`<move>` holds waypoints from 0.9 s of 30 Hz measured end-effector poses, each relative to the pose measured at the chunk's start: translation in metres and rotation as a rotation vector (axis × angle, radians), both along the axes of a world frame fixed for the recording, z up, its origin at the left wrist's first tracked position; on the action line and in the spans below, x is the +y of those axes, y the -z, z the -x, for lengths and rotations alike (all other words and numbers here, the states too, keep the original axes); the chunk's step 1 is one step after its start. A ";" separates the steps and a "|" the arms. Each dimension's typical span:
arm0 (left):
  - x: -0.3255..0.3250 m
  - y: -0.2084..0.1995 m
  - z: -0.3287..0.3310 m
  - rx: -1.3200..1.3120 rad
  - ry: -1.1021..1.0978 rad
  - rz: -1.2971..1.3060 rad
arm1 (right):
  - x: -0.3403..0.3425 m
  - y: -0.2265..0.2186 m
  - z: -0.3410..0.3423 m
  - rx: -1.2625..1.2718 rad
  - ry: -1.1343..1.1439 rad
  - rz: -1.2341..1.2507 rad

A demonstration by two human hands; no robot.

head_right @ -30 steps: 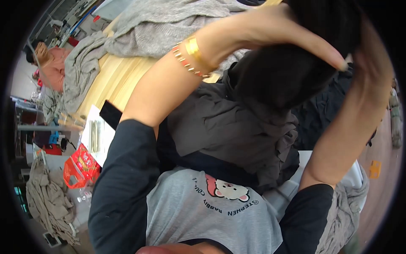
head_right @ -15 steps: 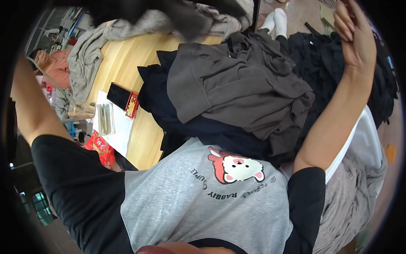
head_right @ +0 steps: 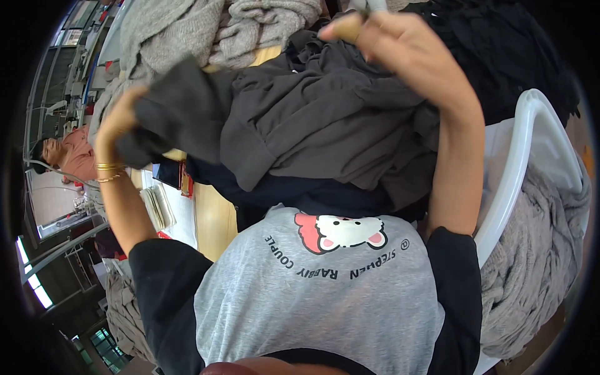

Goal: Trimming loose threads from black garments using a thread nipper.

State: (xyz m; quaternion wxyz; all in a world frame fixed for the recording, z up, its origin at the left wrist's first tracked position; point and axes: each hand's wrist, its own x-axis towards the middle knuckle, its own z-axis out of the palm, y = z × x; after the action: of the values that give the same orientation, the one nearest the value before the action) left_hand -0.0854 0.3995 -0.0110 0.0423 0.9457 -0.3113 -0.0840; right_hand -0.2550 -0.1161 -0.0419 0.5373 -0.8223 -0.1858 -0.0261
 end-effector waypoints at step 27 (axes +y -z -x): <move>-0.261 0.059 0.052 0.348 0.256 0.861 | -0.018 0.121 -0.008 0.454 0.416 -1.396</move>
State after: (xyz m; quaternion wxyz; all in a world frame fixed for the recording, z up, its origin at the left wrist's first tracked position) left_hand -0.1379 0.1386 -0.0697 0.4708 0.7681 -0.4201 -0.1092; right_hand -0.2469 -0.1342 -0.1630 0.9415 -0.2952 0.1475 -0.0685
